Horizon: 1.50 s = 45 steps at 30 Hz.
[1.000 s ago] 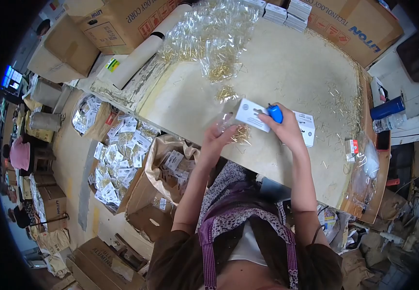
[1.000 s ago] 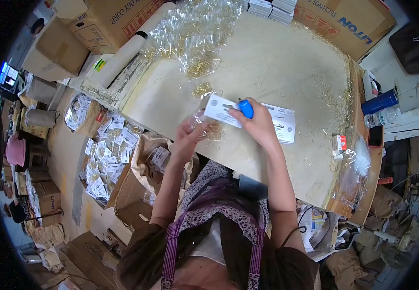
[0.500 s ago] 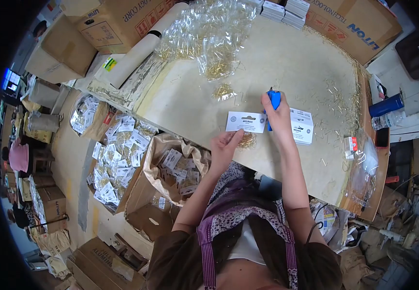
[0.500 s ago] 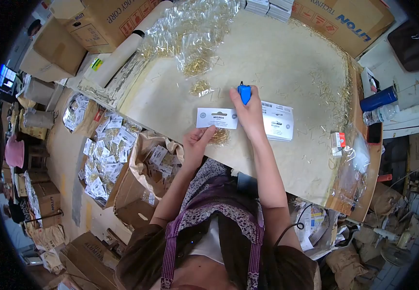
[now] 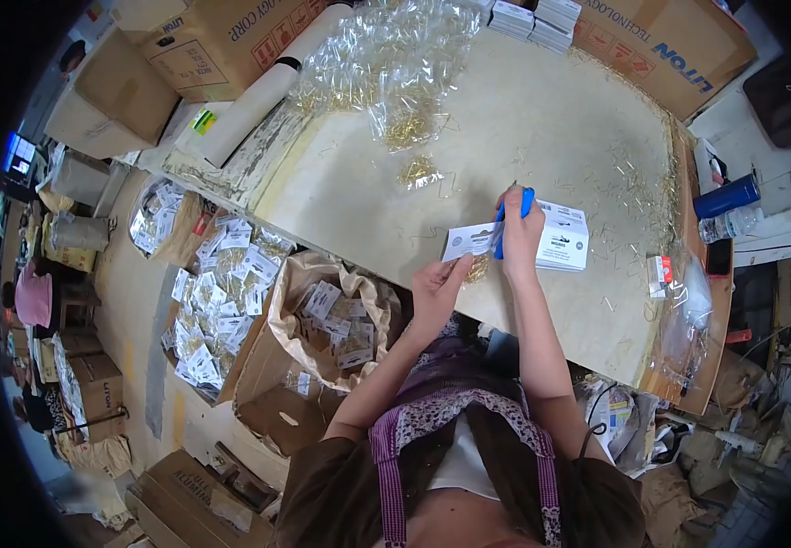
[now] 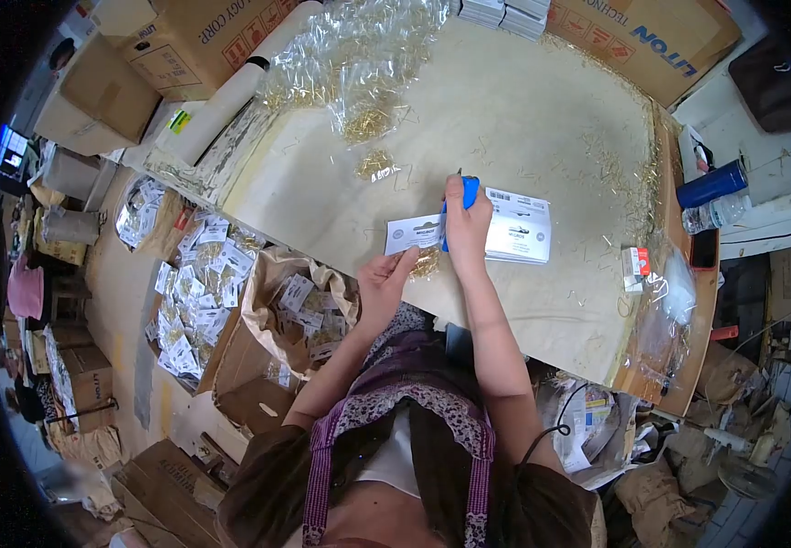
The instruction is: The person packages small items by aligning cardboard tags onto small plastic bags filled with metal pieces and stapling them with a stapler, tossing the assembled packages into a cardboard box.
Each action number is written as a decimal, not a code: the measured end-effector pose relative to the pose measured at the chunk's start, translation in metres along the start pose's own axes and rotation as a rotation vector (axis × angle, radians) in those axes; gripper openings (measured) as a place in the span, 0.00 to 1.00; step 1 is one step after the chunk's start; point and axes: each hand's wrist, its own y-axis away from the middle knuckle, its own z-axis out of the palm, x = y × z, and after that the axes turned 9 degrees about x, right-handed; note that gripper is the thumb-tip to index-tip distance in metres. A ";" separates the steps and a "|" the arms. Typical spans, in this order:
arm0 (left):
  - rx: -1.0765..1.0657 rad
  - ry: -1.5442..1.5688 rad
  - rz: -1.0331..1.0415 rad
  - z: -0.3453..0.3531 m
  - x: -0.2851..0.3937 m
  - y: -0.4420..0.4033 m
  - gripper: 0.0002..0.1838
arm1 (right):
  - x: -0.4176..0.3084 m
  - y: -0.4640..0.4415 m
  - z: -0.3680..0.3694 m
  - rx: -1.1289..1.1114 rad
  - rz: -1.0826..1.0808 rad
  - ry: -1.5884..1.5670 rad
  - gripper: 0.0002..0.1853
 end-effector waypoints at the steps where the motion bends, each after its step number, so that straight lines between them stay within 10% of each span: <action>1: 0.002 0.001 0.000 0.000 0.001 -0.001 0.11 | -0.005 0.004 0.001 -0.002 0.000 0.001 0.24; 32: 0.031 0.122 -0.034 -0.019 0.002 0.011 0.09 | -0.049 0.041 0.016 0.115 -0.137 -0.292 0.25; 42: 0.611 0.004 -0.035 -0.129 0.015 0.043 0.21 | -0.038 0.041 -0.017 0.120 -0.111 -0.212 0.17; 45: 0.764 -0.117 -0.305 -0.199 -0.017 0.049 0.30 | -0.033 0.047 -0.022 0.117 -0.072 -0.150 0.17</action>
